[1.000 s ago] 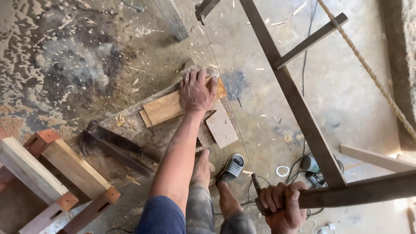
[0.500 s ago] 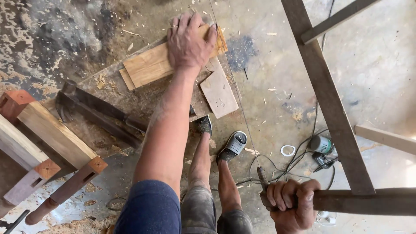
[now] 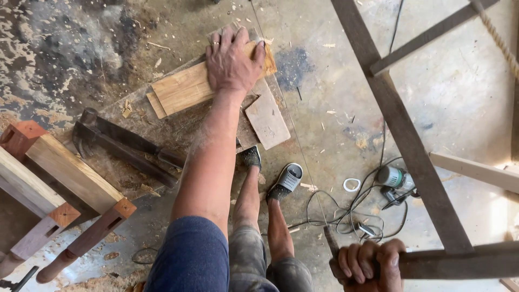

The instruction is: Sawing a piece of wood using a frame saw on a workbench.

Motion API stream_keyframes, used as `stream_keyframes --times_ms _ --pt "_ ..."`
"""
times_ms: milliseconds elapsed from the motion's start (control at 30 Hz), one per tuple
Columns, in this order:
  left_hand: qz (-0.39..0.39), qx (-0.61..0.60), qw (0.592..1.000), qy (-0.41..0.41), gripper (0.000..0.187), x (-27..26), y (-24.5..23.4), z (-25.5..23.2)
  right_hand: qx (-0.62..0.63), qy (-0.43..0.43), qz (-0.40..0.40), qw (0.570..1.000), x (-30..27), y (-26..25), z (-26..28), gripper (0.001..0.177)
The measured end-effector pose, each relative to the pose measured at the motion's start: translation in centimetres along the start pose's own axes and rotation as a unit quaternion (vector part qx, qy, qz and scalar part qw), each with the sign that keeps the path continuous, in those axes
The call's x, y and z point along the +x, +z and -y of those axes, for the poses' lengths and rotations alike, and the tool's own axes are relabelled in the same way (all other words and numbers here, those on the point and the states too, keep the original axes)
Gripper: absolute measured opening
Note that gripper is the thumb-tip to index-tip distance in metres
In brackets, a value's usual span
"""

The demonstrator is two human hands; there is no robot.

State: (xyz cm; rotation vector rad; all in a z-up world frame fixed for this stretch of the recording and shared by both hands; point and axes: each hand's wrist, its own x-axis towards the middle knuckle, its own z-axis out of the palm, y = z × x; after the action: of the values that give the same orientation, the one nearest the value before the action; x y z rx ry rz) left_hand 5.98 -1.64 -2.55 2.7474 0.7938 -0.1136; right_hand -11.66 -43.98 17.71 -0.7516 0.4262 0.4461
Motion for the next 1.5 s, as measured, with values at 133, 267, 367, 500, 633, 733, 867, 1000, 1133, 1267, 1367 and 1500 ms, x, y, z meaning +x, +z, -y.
stream_keyframes --times_ms 133,267,367,500,633,733,867,1000,1133,1267,1367,1500 --pt "-0.037 -0.001 0.999 0.018 0.048 0.5 0.4 0.2 0.003 -0.004 0.031 1.0 0.7 1.1 0.5 0.031" --pt "0.003 -0.003 1.0 -0.002 0.045 0.1 -0.8 -0.1 0.015 0.046 -0.012 0.999 0.4 3.7 1.8 0.035" --pt "0.012 -0.006 1.0 0.0 0.044 -0.1 -1.1 -0.5 0.032 0.041 -0.017 0.998 -0.1 2.5 1.7 0.033" --pt "0.04 0.0 0.999 -0.016 0.042 0.0 -1.7 -0.6 0.042 0.047 0.003 0.998 0.4 3.3 2.3 0.034" --pt "0.036 -0.019 0.998 -0.042 0.044 -0.6 -1.9 -0.9 0.005 0.076 -0.044 0.996 0.2 4.0 2.5 0.034" --pt "-0.005 -0.032 0.999 -0.031 0.044 0.6 -1.9 -1.3 0.025 0.035 -0.008 0.999 0.9 1.1 2.3 0.033" --pt "-0.022 -0.026 0.999 -0.027 0.045 0.2 -1.0 -0.7 0.043 0.065 0.015 0.997 1.2 4.5 3.2 0.033" --pt "-0.007 -0.037 0.999 -0.019 0.047 -0.1 -1.7 -0.9 0.048 0.04 0.006 0.998 0.3 1.6 3.5 0.03" --pt "0.025 -0.031 0.999 -0.028 0.045 0.2 -2.2 -1.2 0.08 0.06 0.036 0.994 0.9 4.8 4.7 0.029" --pt "0.016 -0.022 0.999 -0.026 0.045 -0.1 -2.1 -1.0 0.045 0.069 0.019 0.996 0.3 5.0 5.5 0.029" --pt "0.025 -0.021 0.999 -0.024 0.046 1.1 -2.6 -1.4 0.051 0.062 0.018 0.997 1.3 6.8 5.9 0.029" --pt "0.053 -0.021 0.998 -0.037 0.048 0.6 -2.7 -1.2 0.027 0.103 -0.04 0.994 1.7 10.1 7.3 0.032"
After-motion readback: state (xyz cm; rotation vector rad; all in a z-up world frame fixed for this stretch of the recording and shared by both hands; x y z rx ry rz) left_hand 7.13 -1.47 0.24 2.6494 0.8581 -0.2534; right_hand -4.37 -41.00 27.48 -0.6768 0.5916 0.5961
